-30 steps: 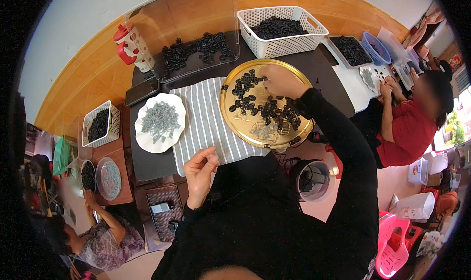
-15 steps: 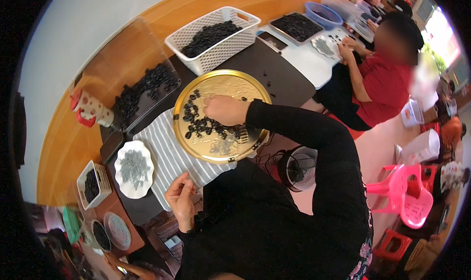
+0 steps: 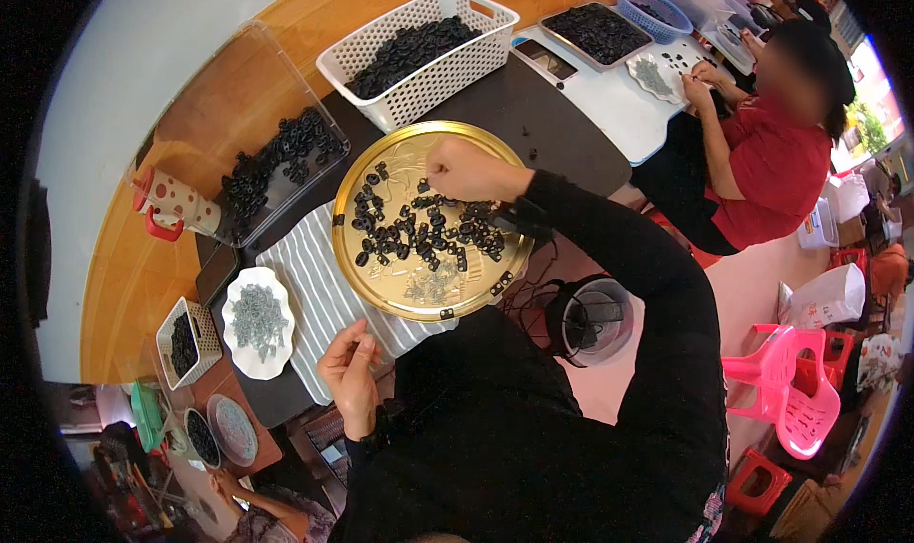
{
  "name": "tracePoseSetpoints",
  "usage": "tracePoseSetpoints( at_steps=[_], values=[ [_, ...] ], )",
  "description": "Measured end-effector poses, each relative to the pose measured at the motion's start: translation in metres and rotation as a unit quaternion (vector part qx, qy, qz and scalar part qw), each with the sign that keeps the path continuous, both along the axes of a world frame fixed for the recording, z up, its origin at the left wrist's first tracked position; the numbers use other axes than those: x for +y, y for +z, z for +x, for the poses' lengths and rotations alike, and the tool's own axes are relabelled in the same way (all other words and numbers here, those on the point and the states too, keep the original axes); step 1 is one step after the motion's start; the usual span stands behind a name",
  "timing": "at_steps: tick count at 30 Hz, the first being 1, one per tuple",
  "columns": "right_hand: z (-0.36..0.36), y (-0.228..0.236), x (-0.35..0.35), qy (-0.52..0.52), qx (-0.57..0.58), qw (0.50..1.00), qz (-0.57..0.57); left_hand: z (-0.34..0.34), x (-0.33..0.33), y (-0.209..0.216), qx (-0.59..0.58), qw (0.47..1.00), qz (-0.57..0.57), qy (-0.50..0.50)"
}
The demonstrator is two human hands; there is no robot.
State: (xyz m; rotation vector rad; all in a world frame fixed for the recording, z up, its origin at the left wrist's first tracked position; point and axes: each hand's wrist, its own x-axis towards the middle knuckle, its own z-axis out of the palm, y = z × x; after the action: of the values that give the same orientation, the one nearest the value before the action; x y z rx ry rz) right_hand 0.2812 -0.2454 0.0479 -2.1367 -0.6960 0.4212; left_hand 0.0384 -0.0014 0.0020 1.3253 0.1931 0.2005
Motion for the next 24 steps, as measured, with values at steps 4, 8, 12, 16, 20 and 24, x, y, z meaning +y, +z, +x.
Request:
tracePoseSetpoints(
  at_steps=[4,8,12,16,20,24],
  values=[
    [-0.031,0.016,-0.003,-0.053,0.258,0.957,0.12,0.008,-0.008,0.007,0.009,1.0,0.027,-0.013],
    [-0.062,0.018,0.004,-0.026,0.301,0.94,0.158,0.013,-0.017,0.015,-0.037,0.998,0.044,-0.035],
    [-0.131,0.008,0.031,0.067,0.159,0.968,0.18,0.01,-0.026,0.021,-0.043,0.997,0.032,-0.058],
    [-0.17,-0.009,0.062,0.042,-0.082,0.972,0.214,0.002,-0.018,0.017,-0.052,0.994,0.07,-0.071],
    [-0.186,-0.015,0.08,-0.004,-0.084,0.967,0.241,-0.002,-0.005,0.017,-0.079,0.993,0.092,0.003],
    [-0.18,-0.014,0.066,-0.012,-0.211,0.97,0.117,0.003,0.011,0.023,-0.17,0.876,0.431,0.131]
  ],
)
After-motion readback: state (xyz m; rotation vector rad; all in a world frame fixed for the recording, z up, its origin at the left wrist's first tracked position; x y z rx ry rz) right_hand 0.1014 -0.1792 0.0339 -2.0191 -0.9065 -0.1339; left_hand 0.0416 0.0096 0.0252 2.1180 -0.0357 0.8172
